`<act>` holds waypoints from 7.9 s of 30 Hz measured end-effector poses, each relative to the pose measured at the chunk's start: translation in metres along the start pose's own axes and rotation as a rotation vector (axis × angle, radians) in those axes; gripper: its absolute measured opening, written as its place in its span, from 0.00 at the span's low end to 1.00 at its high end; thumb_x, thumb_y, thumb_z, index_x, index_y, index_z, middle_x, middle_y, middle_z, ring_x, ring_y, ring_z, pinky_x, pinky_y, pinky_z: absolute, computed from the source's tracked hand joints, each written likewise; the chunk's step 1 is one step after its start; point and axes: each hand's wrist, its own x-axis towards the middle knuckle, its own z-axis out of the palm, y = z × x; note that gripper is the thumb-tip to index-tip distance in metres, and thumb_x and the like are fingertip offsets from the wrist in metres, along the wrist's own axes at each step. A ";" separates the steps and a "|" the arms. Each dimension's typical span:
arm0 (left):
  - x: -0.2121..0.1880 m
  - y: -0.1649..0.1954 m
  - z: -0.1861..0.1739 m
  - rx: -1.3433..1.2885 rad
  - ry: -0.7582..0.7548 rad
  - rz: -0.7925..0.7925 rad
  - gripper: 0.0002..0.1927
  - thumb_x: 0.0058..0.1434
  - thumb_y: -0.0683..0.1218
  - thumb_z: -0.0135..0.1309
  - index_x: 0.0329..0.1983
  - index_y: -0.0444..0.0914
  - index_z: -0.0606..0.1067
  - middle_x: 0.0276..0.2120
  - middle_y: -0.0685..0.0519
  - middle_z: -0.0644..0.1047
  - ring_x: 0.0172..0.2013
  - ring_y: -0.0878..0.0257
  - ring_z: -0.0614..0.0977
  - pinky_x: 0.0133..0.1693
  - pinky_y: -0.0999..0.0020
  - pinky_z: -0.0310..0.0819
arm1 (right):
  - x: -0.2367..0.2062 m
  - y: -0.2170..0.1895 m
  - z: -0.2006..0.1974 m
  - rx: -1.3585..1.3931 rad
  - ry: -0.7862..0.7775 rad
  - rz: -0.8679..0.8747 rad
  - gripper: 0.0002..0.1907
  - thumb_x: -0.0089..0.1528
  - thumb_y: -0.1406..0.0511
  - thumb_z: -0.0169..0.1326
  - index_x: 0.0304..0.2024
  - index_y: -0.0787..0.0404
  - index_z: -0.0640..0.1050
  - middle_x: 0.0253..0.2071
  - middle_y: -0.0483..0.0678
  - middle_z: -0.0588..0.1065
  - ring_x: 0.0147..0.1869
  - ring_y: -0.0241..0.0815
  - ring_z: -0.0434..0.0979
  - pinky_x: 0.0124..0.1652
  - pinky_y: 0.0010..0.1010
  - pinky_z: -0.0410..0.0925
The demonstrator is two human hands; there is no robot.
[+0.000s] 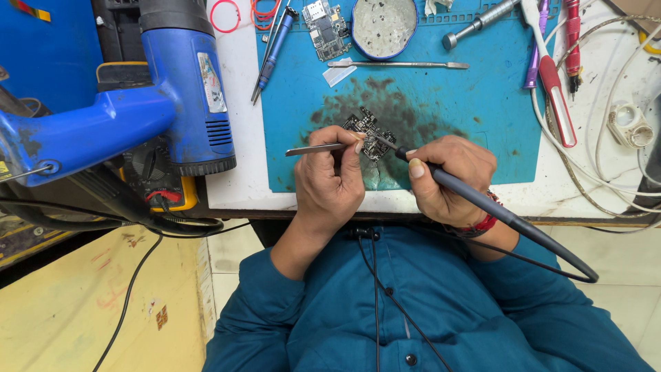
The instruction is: The person holds a small circuit board with tweezers in the left hand and uses a soldering iron in the right hand to apply solder to multiple points on the board. The person repeatedly repositions the board and targets different solder joints throughout the clip.
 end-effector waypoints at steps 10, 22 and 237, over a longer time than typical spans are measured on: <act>-0.001 -0.001 0.000 0.004 0.007 0.014 0.07 0.73 0.38 0.53 0.50 0.35 0.68 0.40 0.50 0.82 0.34 0.65 0.85 0.36 0.72 0.80 | 0.001 0.000 0.001 0.003 -0.004 -0.011 0.06 0.68 0.69 0.56 0.37 0.64 0.73 0.32 0.52 0.79 0.30 0.46 0.78 0.30 0.31 0.68; -0.001 0.000 0.000 0.012 0.019 0.003 0.07 0.72 0.38 0.54 0.49 0.35 0.69 0.40 0.50 0.81 0.33 0.66 0.84 0.35 0.72 0.79 | 0.001 0.000 0.000 -0.006 -0.016 -0.012 0.05 0.67 0.69 0.56 0.37 0.64 0.74 0.32 0.52 0.78 0.30 0.46 0.77 0.30 0.31 0.68; -0.001 -0.001 0.001 -0.001 0.044 -0.041 0.08 0.72 0.38 0.54 0.49 0.35 0.68 0.40 0.50 0.82 0.33 0.68 0.83 0.34 0.74 0.78 | 0.003 -0.002 0.002 -0.027 0.005 -0.041 0.05 0.63 0.72 0.59 0.35 0.63 0.74 0.25 0.50 0.74 0.26 0.46 0.74 0.28 0.32 0.66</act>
